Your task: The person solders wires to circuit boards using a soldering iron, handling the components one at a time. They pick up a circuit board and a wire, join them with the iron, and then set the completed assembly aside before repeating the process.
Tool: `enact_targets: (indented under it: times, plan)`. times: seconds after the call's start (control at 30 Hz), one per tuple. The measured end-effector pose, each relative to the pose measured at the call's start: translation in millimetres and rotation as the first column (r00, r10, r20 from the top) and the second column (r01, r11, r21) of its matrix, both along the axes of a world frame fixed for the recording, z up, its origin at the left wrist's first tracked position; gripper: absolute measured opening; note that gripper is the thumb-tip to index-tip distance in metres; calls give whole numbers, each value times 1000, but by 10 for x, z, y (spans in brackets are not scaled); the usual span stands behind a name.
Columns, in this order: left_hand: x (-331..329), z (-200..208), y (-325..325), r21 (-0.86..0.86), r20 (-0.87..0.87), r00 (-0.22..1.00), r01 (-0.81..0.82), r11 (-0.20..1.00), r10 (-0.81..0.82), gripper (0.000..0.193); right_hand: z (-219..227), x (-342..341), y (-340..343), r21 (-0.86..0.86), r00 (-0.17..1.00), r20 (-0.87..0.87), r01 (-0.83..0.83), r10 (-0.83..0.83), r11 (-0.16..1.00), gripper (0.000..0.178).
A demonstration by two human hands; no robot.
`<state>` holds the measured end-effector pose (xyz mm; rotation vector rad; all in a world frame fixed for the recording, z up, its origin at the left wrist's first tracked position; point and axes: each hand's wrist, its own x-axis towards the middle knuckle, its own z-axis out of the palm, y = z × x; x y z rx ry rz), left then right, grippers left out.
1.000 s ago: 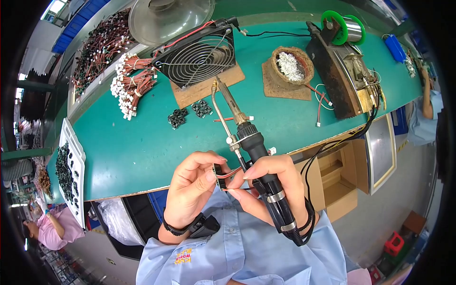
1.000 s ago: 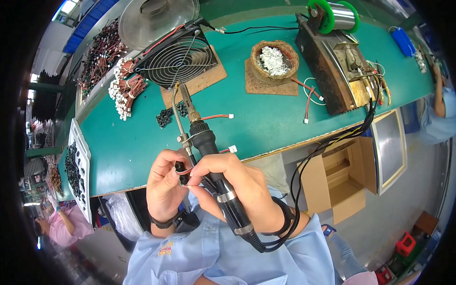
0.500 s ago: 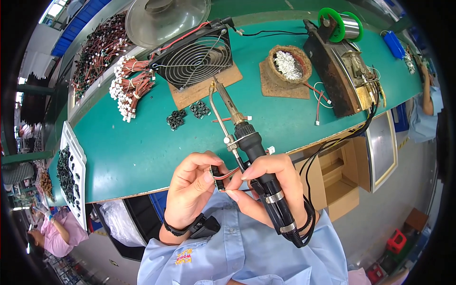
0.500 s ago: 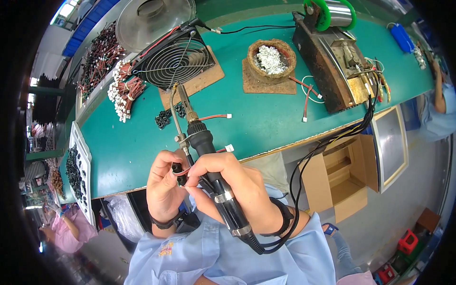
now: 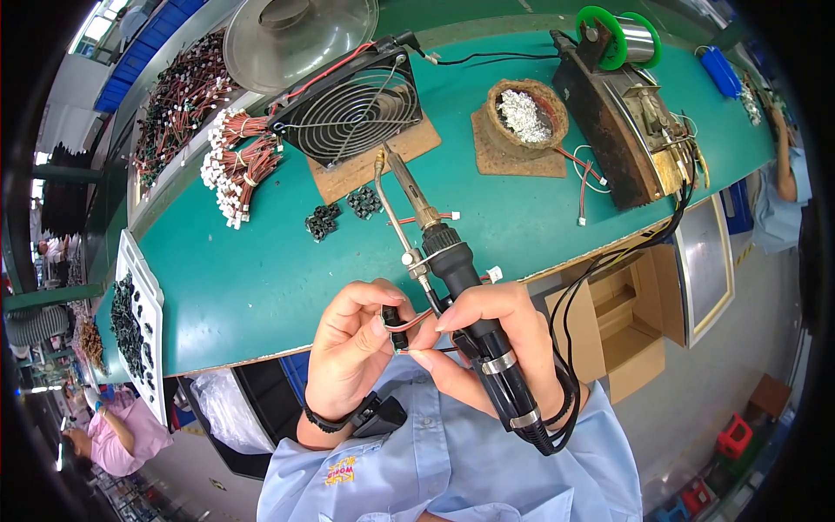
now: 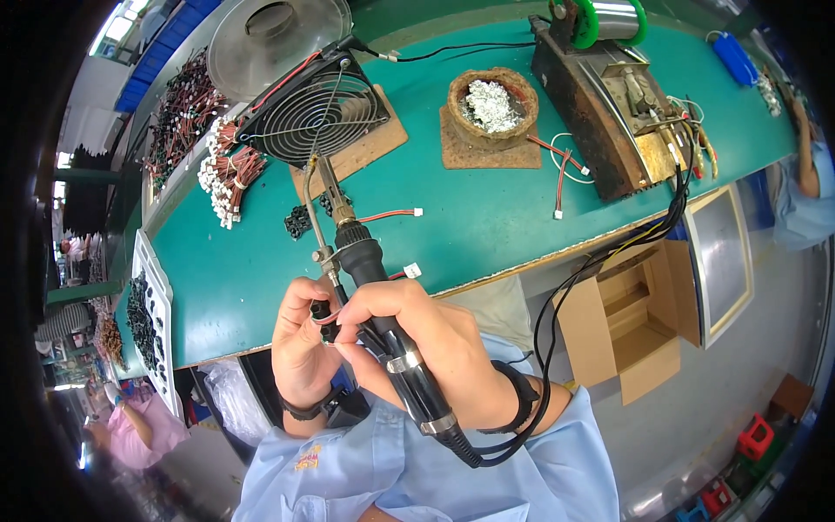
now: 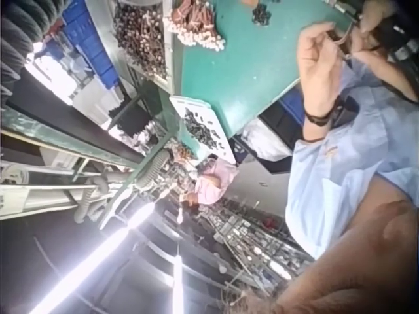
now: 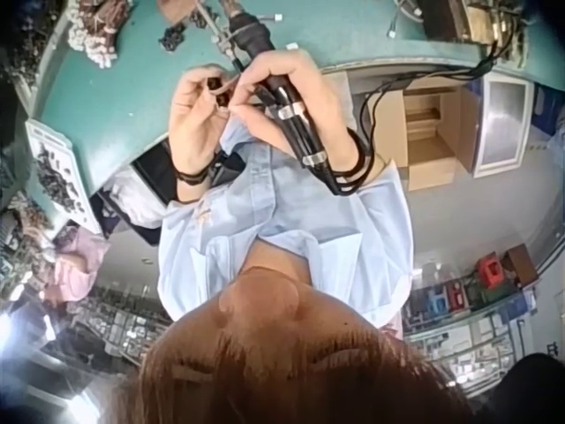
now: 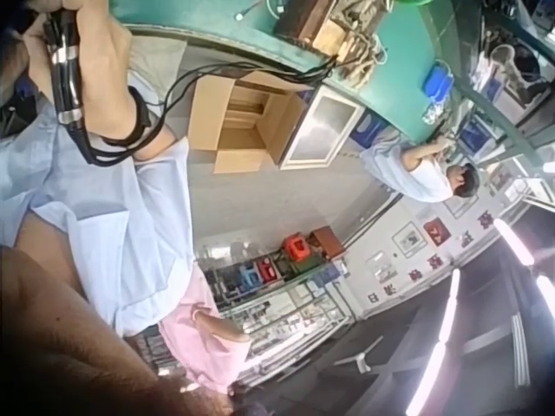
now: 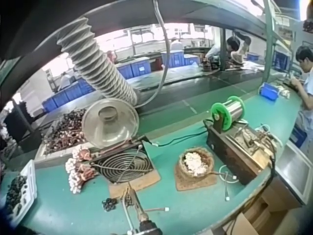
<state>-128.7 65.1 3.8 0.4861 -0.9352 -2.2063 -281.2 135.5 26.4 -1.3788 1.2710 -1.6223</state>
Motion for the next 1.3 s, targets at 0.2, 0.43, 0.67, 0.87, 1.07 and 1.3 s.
enact_targets:
  times: [0.2,0.43,0.67,0.87,1.07,1.3]
  plan:
    - [-11,-3,-2,-38,14,1000,-8,999,9,21,28,-16,3,20,1000,-12,0,0,1000,44]
    - [-22,8,15,-40,27,1000,-15,999,16,21,-15,0,5,-23,1000,-13,17,-17,1000,44]
    - [-11,8,10,27,-3,1000,11,1000,-11,22,22,0,17,-9,1000,-20,13,-13,1000,43]
    - [-13,30,18,21,31,999,-6,1000,5,24,35,-5,13,-16,1000,-21,8,-9,1000,43]
    - [9,22,10,53,25,1000,8,999,-9,24,49,-2,7,-3,1000,-17,2,-2,1000,42]
    - [-5,41,23,35,35,999,-11,999,10,24,28,32,0,-16,999,26,22,-22,1000,41]
